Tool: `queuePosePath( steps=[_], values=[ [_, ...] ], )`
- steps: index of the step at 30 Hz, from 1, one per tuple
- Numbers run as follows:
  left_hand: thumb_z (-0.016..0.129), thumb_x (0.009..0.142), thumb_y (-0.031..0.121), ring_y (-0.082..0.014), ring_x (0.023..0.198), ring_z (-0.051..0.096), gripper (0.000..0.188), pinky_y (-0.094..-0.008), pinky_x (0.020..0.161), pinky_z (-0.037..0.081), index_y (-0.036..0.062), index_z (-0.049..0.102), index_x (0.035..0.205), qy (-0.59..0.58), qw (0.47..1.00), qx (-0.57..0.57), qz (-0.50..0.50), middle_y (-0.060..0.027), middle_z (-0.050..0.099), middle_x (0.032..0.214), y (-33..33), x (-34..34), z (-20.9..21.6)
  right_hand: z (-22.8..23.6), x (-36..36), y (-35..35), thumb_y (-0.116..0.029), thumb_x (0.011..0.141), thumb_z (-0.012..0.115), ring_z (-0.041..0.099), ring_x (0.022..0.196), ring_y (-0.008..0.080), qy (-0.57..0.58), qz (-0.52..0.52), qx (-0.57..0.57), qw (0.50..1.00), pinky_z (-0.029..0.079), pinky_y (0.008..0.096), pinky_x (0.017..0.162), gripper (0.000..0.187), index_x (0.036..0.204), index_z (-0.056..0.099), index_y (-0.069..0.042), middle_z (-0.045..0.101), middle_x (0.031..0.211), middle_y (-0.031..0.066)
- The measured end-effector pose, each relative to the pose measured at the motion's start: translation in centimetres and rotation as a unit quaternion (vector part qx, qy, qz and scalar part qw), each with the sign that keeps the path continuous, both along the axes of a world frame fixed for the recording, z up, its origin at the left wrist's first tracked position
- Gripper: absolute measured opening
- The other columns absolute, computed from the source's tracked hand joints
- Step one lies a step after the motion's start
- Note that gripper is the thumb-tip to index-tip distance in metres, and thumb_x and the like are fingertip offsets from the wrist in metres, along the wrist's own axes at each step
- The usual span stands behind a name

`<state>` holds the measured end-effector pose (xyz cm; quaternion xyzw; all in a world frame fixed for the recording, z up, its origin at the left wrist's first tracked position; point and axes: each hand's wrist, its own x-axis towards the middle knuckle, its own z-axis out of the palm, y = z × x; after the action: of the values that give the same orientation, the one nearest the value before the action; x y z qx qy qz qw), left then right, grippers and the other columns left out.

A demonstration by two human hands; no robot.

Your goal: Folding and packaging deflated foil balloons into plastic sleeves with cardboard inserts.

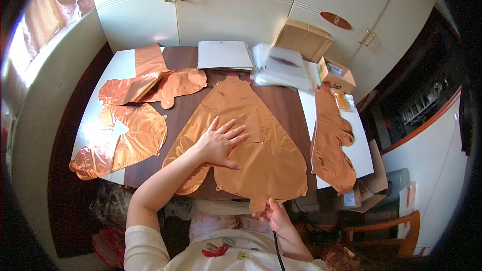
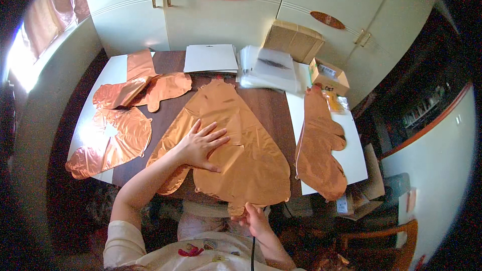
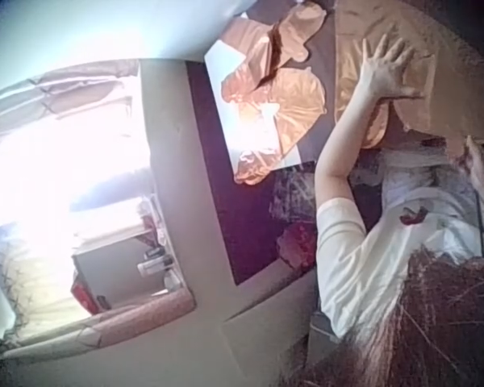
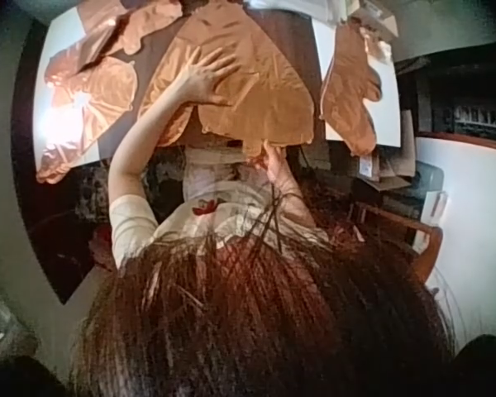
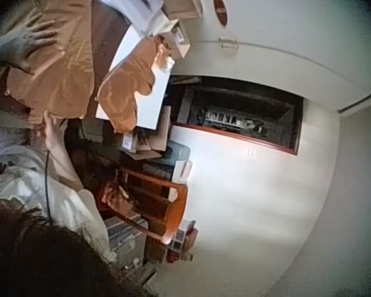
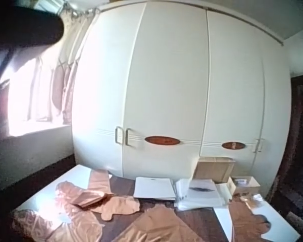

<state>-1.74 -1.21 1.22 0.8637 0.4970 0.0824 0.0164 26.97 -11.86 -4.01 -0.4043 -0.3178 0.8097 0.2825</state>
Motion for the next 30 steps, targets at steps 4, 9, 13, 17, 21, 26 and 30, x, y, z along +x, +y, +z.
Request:
queuePosePath(
  steps=[4, 9, 13, 17, 21, 26, 30],
  values=[
    [0.049, 0.065, 0.078, -0.0301, 0.136, 0.018, 0.098, -0.06, 0.106, 0.01, 0.0174, 0.031, 0.14, 0.004, 1.0, -0.003, 0.001, -0.0057, 0.028, 0.146, -0.1, -0.2, 0.0, 0.6, -1.6, 0.5, -0.021, 0.084, 0.063, 0.06, 0.073, 0.0134, -0.134, -0.116, 0.136, 0.975, 0.047, 0.0239, 0.056, 0.031, 0.107, 0.052, -0.003, 0.06, 0.093, 0.0083],
    [0.05, 0.064, 0.077, -0.03, 0.137, 0.018, 0.098, -0.06, 0.106, 0.01, 0.0179, 0.03, 0.14, 0.01, 1.0, -0.005, 0.001, -0.0056, 0.028, 0.146, 0.1, -0.1, -0.2, 0.5, -2.3, 1.1, -0.001, 0.081, 0.059, 0.056, 0.061, 0.0092, -0.25, -0.146, 0.404, 0.868, 0.043, 0.0232, 0.046, 0.019, 0.099, 0.054, 0.002, 0.058, 0.078, 0.0034],
    [0.05, 0.064, 0.077, -0.03, 0.137, 0.018, 0.098, -0.06, 0.106, 0.01, 0.0183, 0.03, 0.14, 0.009, 1.0, 0.002, 0.0, -0.0058, 0.028, 0.146, 0.0, -0.1, -0.1, 1.6, -2.6, 0.7, -0.003, 0.078, 0.062, 0.058, 0.067, 0.0151, -0.297, -0.15, 0.448, 0.83, 0.047, 0.0276, 0.062, 0.029, 0.104, 0.053, 0.006, 0.059, 0.081, 0.0067],
    [0.05, 0.064, 0.077, -0.03, 0.137, 0.018, 0.099, -0.0599, 0.106, 0.01, 0.0186, 0.03, 0.14, 0.005, 1.0, 0.0, 0.0, -0.006, 0.029, 0.145, 0.0, 0.0, -0.1, 1.8, -2.5, 1.6, -0.014, 0.077, 0.068, 0.058, 0.077, 0.0261, -0.322, -0.147, 0.494, 0.794, 0.046, 0.0376, 0.072, 0.029, 0.099, 0.056, 0.002, 0.06, 0.088, 0.0131],
    [0.049, 0.064, 0.078, -0.0302, 0.136, 0.019, 0.099, -0.0597, 0.106, 0.01, 0.0192, 0.029, 0.141, 0.007, 1.0, 0.002, 0.0, -0.0064, 0.029, 0.145, 0.1, -0.1, -0.2, 2.7, -2.7, 1.7, -0.008, 0.075, 0.065, 0.052, 0.066, 0.0189, -0.363, -0.121, 0.51, 0.77, 0.042, 0.0324, 0.061, 0.024, 0.096, 0.057, 0.002, 0.055, 0.076, 0.0077],
    [0.046, 0.064, 0.079, -0.0304, 0.136, 0.02, 0.099, -0.0593, 0.106, 0.01, 0.0195, 0.027, 0.141, 0.018, 1.0, -0.007, 0.002, -0.0063, 0.029, 0.145, 0.0, -0.1, -0.1, 4.3, -3.7, 1.7, -0.009, 0.067, 0.069, 0.051, 0.107, 0.0394, -0.472, -0.021, 0.659, 0.586, 0.039, 0.0488, 0.093, 0.057, 0.117, 0.047, 0.006, 0.053, 0.113, 0.023],
    [0.045, 0.064, 0.08, -0.0305, 0.136, 0.02, 0.1, -0.0592, 0.106, 0.01, 0.0196, 0.026, 0.142, 0.007, 1.0, -0.002, -0.001, -0.0059, 0.028, 0.146, 0.1, -0.1, -0.2, 4.4, -4.8, 2.8, -0.008, 0.068, 0.067, 0.04, 0.122, 0.0304, -0.615, 0.074, 0.701, 0.354, 0.034, 0.0427, 0.101, 0.067, 0.128, 0.038, 0.001, 0.039, 0.132, 0.0169]
  ],
)
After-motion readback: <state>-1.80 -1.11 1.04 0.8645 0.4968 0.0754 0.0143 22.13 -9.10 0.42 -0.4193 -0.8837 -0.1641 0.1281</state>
